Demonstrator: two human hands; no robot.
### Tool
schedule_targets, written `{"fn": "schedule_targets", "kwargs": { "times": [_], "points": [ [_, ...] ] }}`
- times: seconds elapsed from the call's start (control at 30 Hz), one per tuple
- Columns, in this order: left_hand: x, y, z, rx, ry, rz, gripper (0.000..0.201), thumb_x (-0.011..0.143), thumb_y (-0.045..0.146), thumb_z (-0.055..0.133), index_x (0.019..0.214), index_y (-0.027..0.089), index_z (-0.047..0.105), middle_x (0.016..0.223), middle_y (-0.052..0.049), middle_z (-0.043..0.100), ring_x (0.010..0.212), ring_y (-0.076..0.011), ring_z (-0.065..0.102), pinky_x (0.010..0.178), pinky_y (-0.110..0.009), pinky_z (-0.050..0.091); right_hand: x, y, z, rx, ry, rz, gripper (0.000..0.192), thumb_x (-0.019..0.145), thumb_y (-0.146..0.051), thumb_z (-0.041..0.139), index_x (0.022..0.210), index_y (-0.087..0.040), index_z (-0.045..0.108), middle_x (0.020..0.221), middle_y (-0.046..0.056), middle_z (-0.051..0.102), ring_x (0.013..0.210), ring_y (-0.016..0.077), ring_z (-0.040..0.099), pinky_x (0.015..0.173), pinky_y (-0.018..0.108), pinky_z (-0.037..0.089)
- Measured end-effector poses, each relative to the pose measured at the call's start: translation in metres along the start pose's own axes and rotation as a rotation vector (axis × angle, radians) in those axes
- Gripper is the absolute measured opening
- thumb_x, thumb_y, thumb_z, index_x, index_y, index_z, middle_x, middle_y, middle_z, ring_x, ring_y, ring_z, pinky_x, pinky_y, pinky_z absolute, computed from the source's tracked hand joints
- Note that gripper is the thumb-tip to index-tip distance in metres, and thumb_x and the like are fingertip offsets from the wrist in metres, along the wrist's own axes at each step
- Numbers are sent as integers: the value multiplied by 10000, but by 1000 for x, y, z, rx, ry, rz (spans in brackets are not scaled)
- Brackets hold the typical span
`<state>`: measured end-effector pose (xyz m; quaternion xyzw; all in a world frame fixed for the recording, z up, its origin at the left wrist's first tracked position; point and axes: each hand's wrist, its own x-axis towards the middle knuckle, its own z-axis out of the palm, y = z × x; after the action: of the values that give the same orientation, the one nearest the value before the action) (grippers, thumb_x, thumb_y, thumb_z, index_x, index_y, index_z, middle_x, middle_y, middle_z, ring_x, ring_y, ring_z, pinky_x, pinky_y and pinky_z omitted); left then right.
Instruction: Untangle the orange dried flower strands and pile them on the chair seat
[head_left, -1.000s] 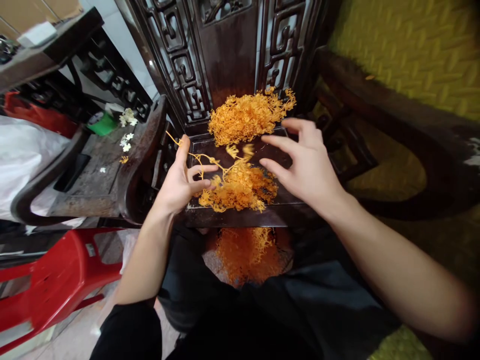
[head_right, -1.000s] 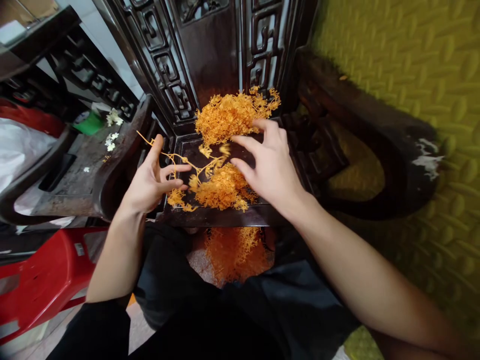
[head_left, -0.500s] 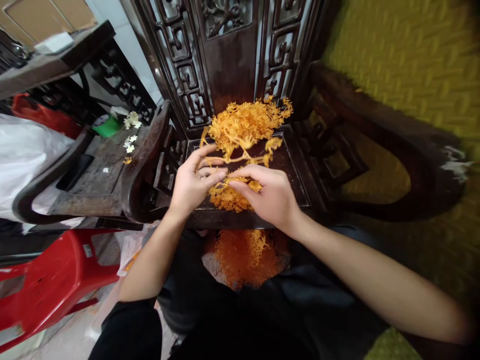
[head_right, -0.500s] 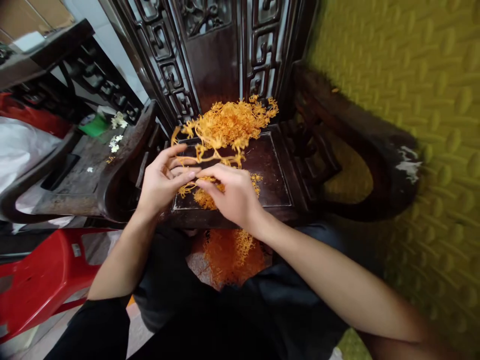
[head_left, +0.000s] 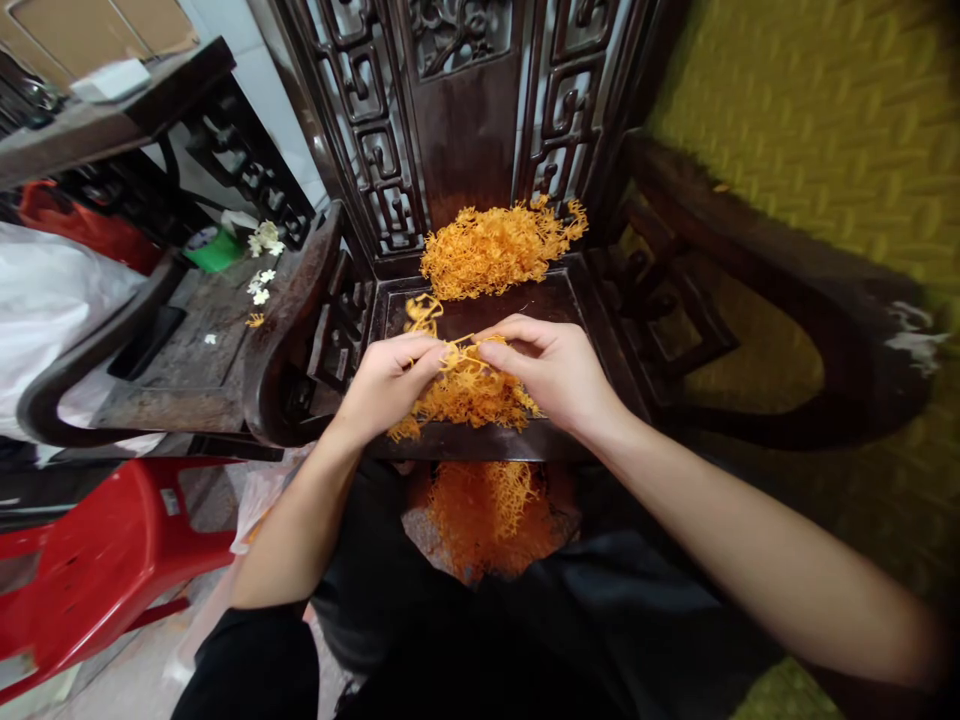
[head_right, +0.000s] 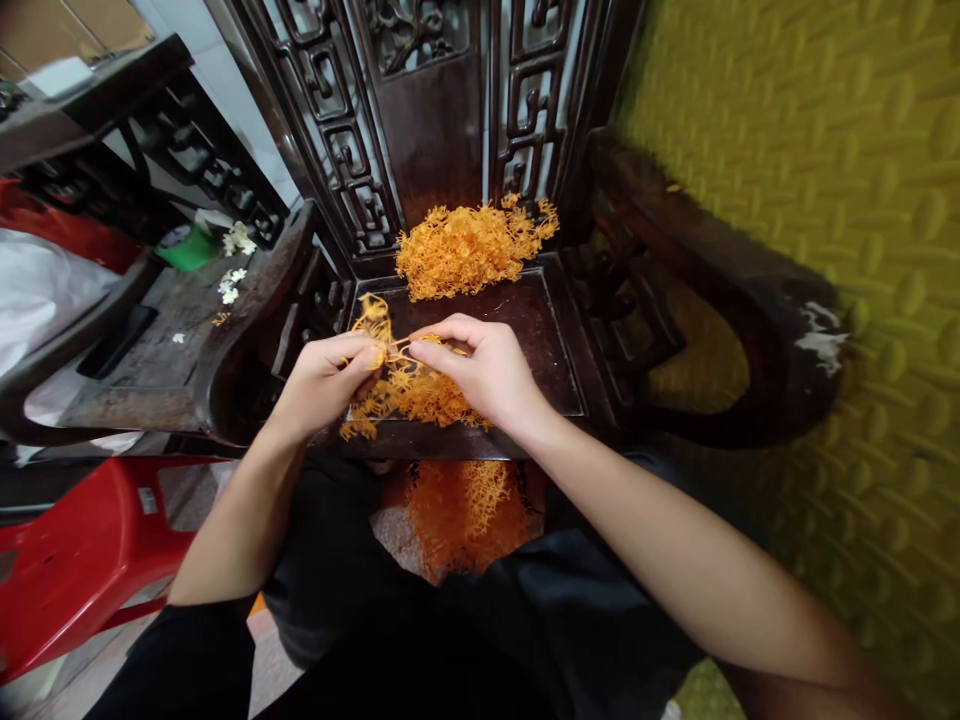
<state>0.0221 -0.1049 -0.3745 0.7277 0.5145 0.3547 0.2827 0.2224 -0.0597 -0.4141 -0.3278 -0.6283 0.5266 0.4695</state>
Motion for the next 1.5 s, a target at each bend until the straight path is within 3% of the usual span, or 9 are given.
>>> {"fn": "schedule_targets", "kwargs": {
  "times": [0.3,0.6,0.73,0.9,0.97,1.07,1.17,1.4,1.5],
  "points": [
    [-19,-17,-25,-74,323,-63,307,963,324,590,726,180,721,523,33,464,474,-92,361,482,-252,273,25,9,-60,316,427,100,325,813,-412,844,739,-206,604,710,-22,639,598,98,639,699,304,626],
    [-10,10,5,273,207,109,368,959,211,581,594,164,567,560,23,522,538,-92,458,551,-260,334,-14,-26,-13,-279,-39,-239,302,1050,-359,527,1234,-193,701,977,62,730,786,153,658,728,321,547],
    [-9,15,18,329,161,150,315,976,233,584,675,170,652,592,8,584,566,-112,511,566,-270,349,-15,-30,-1,-427,-69,-408,197,958,-359,686,986,-168,726,824,34,674,716,150,594,674,308,480],
    [-7,1,13,173,235,-9,321,965,304,617,680,178,694,582,-2,617,561,-118,556,569,-255,402,-10,-46,-15,-17,510,-457,261,989,-304,636,760,-234,533,735,-18,526,562,103,467,535,268,403],
    [-5,-5,8,-51,257,-133,324,965,366,623,712,176,693,546,11,594,488,-106,532,502,-238,401,-8,-49,-25,170,533,-393,268,1015,-359,596,780,-243,539,795,-4,546,537,96,468,476,262,393],
    [-5,-9,6,-327,240,-211,346,955,442,643,746,169,671,568,6,609,464,-103,547,443,-220,409,-7,-39,-32,175,211,-122,227,996,-421,627,891,-221,656,901,42,643,635,121,584,507,274,474],
    [-5,-5,8,-370,213,-204,338,948,448,663,766,163,673,586,-1,623,486,-102,568,459,-213,439,-7,-23,-27,189,42,113,318,947,-483,681,1080,-194,699,748,-13,579,534,86,462,451,244,362],
    [-8,3,24,-363,38,-189,330,969,429,652,777,164,692,584,9,597,490,-90,538,486,-218,440,-1,-13,-4,406,-35,353,482,884,-679,662,886,-199,614,590,-88,320,464,74,219,428,264,136],
    [-12,4,25,-381,47,-188,319,937,403,703,732,159,704,543,24,545,436,-68,467,444,-216,368,15,-12,-22,416,225,203,465,883,-658,673,786,-234,508,557,-100,270,455,80,208,425,254,184]
  ]
}}
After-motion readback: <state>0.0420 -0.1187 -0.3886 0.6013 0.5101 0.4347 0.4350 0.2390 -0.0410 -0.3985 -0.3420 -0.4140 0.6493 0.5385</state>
